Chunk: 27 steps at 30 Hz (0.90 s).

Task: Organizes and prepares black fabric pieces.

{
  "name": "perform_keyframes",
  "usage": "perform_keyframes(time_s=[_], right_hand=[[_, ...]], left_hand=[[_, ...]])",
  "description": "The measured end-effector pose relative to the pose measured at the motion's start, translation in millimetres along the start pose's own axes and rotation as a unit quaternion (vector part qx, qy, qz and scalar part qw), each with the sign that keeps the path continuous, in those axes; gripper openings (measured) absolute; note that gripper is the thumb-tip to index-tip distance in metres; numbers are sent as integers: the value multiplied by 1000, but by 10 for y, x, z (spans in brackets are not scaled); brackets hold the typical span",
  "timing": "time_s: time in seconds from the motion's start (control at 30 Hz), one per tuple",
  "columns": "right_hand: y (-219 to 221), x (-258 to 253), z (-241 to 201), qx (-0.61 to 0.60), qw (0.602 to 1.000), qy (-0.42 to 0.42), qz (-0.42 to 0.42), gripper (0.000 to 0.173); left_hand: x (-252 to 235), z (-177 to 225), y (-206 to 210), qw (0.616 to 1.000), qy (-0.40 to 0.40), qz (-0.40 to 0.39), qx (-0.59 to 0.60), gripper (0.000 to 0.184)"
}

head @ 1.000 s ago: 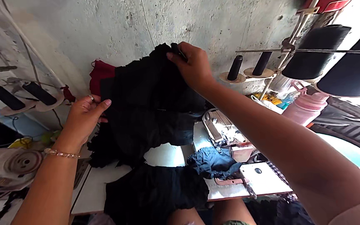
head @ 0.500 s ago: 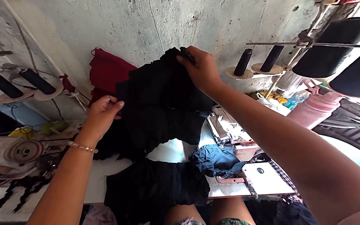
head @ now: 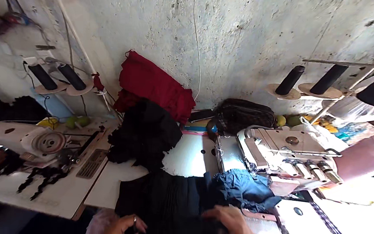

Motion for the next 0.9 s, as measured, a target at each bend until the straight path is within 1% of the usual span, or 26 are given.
perform_keyframes(time_s=[0.03, 0.07, 0.1, 0.13, 0.17, 0.2, 0.23, 0.27, 0.3, 0.33, 0.37, 0.4, 0.43, 0.47, 0.5, 0.53, 0.6, 0.63, 0.67, 0.7, 0.73, 0.77, 0.8, 0.87, 0.9], right_hand=[[-3, -101, 135, 22, 1000, 16, 14, 20], [-33, -238, 278, 55, 997, 37, 40, 20], [-77, -400, 398, 106, 990, 63, 73, 19], [-115, -558, 476, 164, 978, 87, 99, 22], [-133, -684, 495, 210, 966, 101, 113, 30], [-116, -763, 447, 229, 960, 100, 128, 35], [-39, -785, 342, 214, 965, 95, 123, 36], [117, -750, 216, 172, 977, 93, 81, 39], [348, -663, 125, 123, 987, 106, 1, 50], [609, -551, 92, 81, 982, 136, -99, 65], [858, -438, 131, 63, 966, 166, -190, 76], [1057, -338, 228, 63, 950, 178, -247, 76], [1172, -276, 345, 65, 948, 179, -256, 63], [1202, -260, 454, 58, 954, 178, -234, 46], [1170, -285, 547, 40, 959, 187, -210, 30], [1104, -330, 627, 7, 959, 206, -194, 24], [938, -435, 755, -93, 946, 264, -161, 28], [840, -494, 797, -148, 935, 292, -134, 28], [727, -562, 816, -201, 920, 321, -102, 26], [602, -628, 810, -246, 902, 349, -66, 22], [476, -679, 794, -283, 883, 374, -29, 18], [344, -714, 770, -310, 865, 394, 7, 16], [212, -731, 744, -331, 849, 409, 44, 15], [-57, -730, 674, -360, 824, 422, 116, 14], [-205, -726, 622, -365, 819, 419, 146, 15]], left_hand=[[0, -52, -10, 999, -22, 13, 23, 17], [-34, -83, -41, 997, -42, 42, 47, 16], [-102, -107, -81, 993, -55, 82, 66, 15], [-203, -118, -123, 987, -69, 124, 79, 15], [-322, -113, -166, 980, -84, 160, 79, 14], [-447, -104, -214, 976, -98, 182, 64, 16], [-565, -93, -256, 975, -110, 187, 42, 19], [-668, -77, -279, 977, -119, 176, 22, 22], [-759, -58, -290, 980, -124, 156, 9, 24], [-847, -31, -298, 984, -123, 131, 4, 24], [-943, 6, -306, 988, -117, 103, 1, 22], [-1046, 57, -322, 991, -110, 77, -6, 21], [-1151, 126, -354, 992, -108, 57, -17, 21], [-1265, 208, -415, 992, -106, 54, -30, 24], [-1389, 287, -514, 991, -97, 80, -49, 30], [-1520, 363, -656, 985, -86, 130, -79, 39], [-1796, 456, -1019, 957, -66, 249, -135, 59], [-1936, 462, -1199, 937, -50, 311, -150, 66], [-2070, 454, -1348, 919, -36, 360, -158, 72], [-2194, 441, -1462, 906, -36, 387, -168, 77], [-2301, 431, -1537, 903, -47, 392, -167, 78], [-2387, 429, -1579, 909, -56, 383, -156, 71], [-2449, 438, -1601, 916, -48, 374, -139, 59], [-2424, 545, -1597, 929, 6, 356, -98, 39], [-2328, 644, -1575, 937, 36, 343, -54, 32]])
Point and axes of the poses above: each hand's wrist, its own x-axis away from the middle knuckle, its own y-axis out of the palm, z = x × y, the point moved 6 cm from there along -x, towards the middle knuckle
